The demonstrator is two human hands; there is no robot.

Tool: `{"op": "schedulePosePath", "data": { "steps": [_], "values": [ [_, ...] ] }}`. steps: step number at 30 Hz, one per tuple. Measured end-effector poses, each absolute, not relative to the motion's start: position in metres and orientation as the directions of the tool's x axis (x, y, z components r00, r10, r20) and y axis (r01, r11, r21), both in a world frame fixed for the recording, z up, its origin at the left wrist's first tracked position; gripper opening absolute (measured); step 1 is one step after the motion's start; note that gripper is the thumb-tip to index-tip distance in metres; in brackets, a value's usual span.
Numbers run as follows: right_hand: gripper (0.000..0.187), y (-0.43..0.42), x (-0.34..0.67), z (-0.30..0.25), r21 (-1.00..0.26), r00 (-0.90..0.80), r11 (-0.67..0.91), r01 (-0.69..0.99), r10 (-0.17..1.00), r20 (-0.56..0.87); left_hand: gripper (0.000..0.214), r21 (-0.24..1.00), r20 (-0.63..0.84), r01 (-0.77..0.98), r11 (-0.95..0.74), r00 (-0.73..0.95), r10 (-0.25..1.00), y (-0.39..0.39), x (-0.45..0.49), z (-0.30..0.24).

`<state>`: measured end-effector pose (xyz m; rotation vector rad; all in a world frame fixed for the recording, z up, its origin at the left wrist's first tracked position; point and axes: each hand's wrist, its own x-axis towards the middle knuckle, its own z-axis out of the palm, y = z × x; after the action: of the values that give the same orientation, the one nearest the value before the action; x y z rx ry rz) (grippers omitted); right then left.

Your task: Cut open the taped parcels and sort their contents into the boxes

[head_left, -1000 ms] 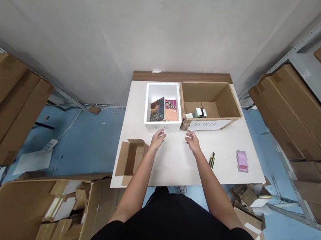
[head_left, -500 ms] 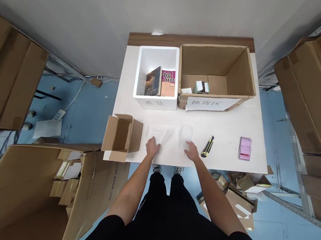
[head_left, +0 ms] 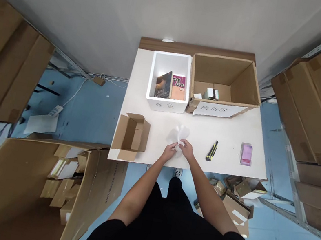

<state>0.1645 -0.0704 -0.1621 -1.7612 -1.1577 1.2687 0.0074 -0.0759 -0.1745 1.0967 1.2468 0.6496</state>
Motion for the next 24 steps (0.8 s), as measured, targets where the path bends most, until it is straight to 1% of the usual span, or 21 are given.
{"op": "schedulePosePath", "data": {
  "steps": [2,4,6,7,8,10,11,12,13,14,16,18,20,21,22,24],
  "values": [
    [0.034,-0.066,0.157,-0.140,-0.898,0.213,-0.347,0.269,0.931,-0.296,0.057,0.928,-0.371,0.118,0.352,0.253,0.893,-0.076,-0.012,-0.153],
    [0.032,-0.058,0.142,-0.115,-0.922,0.293,-0.305,0.239,0.928,-0.231,0.059,0.954,-0.292,0.127,0.270,0.207,0.934,-0.074,-0.041,-0.128],
    [0.035,-0.050,0.116,-0.087,-0.947,0.355,-0.253,0.196,0.919,-0.172,0.052,0.967,-0.175,0.202,0.152,0.102,0.979,-0.072,-0.083,-0.102],
    [0.035,-0.045,0.099,-0.074,-0.956,0.370,-0.223,0.191,0.918,-0.140,0.046,0.959,-0.111,0.268,0.095,0.045,0.993,-0.070,-0.108,-0.091],
    [0.034,-0.040,0.079,-0.061,-0.960,0.371,-0.188,0.207,0.923,-0.101,0.042,0.937,-0.047,0.346,0.045,-0.001,0.999,-0.070,-0.135,-0.080],
    [0.027,-0.032,0.033,-0.039,-0.947,0.330,-0.106,0.302,0.944,0.000,0.039,0.852,0.051,0.523,-0.020,-0.046,0.998,-0.069,-0.192,-0.065],
    [0.024,-0.028,0.007,-0.031,-0.929,0.284,-0.060,0.366,0.958,0.050,0.038,0.791,0.073,0.611,-0.033,-0.041,0.996,-0.070,-0.219,-0.060],
    [0.021,-0.025,-0.019,-0.025,-0.902,0.225,-0.018,0.431,0.970,0.088,0.038,0.730,0.068,0.683,-0.036,-0.021,0.997,-0.072,-0.244,-0.058],
    [0.020,-0.022,-0.045,-0.021,-0.868,0.153,0.007,0.497,0.984,0.096,0.039,0.672,0.039,0.740,-0.034,0.010,0.999,-0.074,-0.264,-0.057],
    [0.020,-0.020,-0.068,-0.020,-0.823,0.081,0.017,0.567,0.994,0.076,0.044,0.622,-0.006,0.783,-0.032,0.046,0.999,-0.077,-0.280,-0.059],
    [0.023,-0.018,-0.107,-0.023,-0.691,-0.049,0.013,0.723,0.998,-0.033,0.062,0.553,-0.122,0.833,-0.032,0.119,0.985,-0.086,-0.299,-0.064],
    [0.028,-0.017,-0.132,-0.032,-0.491,-0.143,0.007,0.871,0.960,-0.239,0.078,0.509,-0.230,0.860,-0.030,0.169,0.958,-0.096,-0.301,-0.072],
    [0.029,-0.020,-0.144,-0.043,-0.315,-0.180,0.031,0.948,0.872,-0.456,0.084,0.463,-0.305,0.886,-0.013,0.173,0.937,-0.106,-0.294,-0.081],
    [0.029,-0.022,-0.147,-0.048,-0.267,-0.190,0.048,0.963,0.823,-0.535,0.085,0.441,-0.324,0.897,-0.003,0.163,0.932,-0.110,-0.288,-0.084],
    [0.030,-0.025,-0.148,-0.052,-0.245,-0.198,0.062,0.968,0.786,-0.586,0.084,0.425,-0.328,0.905,0.002,0.153,0.932,-0.113,-0.283,-0.088],
    [0.033,-0.033,-0.148,-0.057,-0.244,-0.213,0.075,0.967,0.765,-0.608,0.075,0.403,-0.317,0.915,0.006,0.133,0.939,-0.118,-0.273,-0.094]
  ]
}}
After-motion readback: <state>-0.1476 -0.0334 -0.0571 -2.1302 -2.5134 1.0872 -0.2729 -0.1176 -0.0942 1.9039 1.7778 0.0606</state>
